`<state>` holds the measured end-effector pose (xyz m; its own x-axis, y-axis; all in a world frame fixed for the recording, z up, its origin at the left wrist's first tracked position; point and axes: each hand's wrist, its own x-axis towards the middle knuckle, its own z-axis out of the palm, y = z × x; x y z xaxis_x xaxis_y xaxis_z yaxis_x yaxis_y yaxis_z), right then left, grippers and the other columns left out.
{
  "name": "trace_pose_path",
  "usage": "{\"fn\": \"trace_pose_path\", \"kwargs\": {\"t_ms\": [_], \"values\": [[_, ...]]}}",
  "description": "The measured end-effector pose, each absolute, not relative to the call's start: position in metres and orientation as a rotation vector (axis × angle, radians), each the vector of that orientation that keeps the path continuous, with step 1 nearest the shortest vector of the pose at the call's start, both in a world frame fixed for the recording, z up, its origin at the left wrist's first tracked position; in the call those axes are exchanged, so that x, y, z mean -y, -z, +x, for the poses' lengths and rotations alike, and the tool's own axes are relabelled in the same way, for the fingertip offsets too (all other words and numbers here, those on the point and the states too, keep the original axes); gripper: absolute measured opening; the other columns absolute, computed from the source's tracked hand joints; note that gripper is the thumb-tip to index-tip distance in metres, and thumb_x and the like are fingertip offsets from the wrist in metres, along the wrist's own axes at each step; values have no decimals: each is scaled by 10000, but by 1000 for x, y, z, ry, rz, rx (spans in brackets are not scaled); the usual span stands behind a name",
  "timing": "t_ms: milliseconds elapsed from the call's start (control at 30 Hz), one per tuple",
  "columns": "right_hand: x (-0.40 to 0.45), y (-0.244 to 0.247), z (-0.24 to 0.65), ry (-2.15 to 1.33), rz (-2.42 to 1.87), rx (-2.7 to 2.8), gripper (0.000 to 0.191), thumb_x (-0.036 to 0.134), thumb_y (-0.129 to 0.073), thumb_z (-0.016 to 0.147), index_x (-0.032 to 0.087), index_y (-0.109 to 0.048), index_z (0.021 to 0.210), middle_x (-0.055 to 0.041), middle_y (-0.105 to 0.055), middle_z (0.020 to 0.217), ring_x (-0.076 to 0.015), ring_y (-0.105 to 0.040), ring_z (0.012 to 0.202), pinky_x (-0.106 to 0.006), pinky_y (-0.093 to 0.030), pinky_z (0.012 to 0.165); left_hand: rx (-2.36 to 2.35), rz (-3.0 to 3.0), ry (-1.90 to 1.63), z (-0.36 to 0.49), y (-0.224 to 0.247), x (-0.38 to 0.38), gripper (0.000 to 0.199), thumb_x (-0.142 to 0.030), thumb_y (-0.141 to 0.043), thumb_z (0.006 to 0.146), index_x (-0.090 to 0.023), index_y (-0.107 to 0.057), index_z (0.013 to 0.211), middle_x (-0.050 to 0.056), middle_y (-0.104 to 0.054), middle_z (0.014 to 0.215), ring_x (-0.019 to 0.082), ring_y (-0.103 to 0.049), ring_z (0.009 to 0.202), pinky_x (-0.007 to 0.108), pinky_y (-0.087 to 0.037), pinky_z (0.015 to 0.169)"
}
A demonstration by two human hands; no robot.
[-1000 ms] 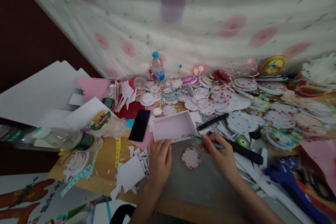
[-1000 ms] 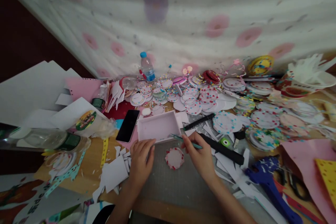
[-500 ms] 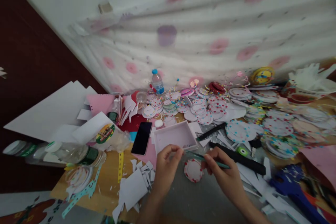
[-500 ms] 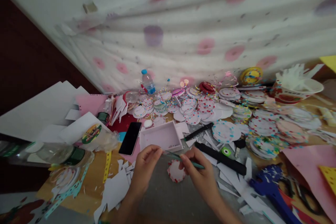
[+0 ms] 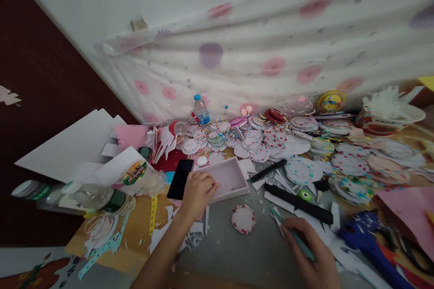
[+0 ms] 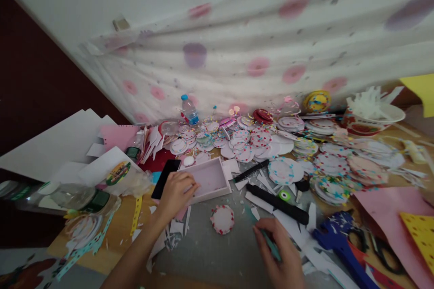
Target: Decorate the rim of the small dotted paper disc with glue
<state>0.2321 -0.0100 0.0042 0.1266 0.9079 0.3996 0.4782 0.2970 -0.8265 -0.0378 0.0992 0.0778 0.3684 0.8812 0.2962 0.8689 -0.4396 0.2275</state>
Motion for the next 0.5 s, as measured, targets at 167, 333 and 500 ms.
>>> {"fn": "trace_pose_path", "kwargs": {"t_ms": [167,333,500], "values": [[19,10,233,-407,-1289,1704,83,226,-526,872,248,-581,930,-40,-651,856,-179,-668,766,-254,-553,652,-2089,2334,-899,-81,-110,-144,217,-217,-451,925,-186,-626,1050,54,-675,1063,171,-631,973,285,-481,838],[19,18,231,-467,-1303,1773,158,205,-505,869,257,-573,1001,-54,-662,967,-189,-685,853,-261,-566,699,-2350,2218,-677,-124,-135,-225,336,-163,-565,807,-66,-548,1128,168,-643,1098,234,-641,906,337,-476,822],[16,20,234,-568,-1422,1689,142,219,-472,893,246,-562,999,-45,-669,925,-191,-676,831,-278,-557,708,-2320,2220,-321,-140,-131,-271,537,-298,-736,708,-30,-523,1121,224,-607,1194,333,-531,1144,419,-350,975]]}}
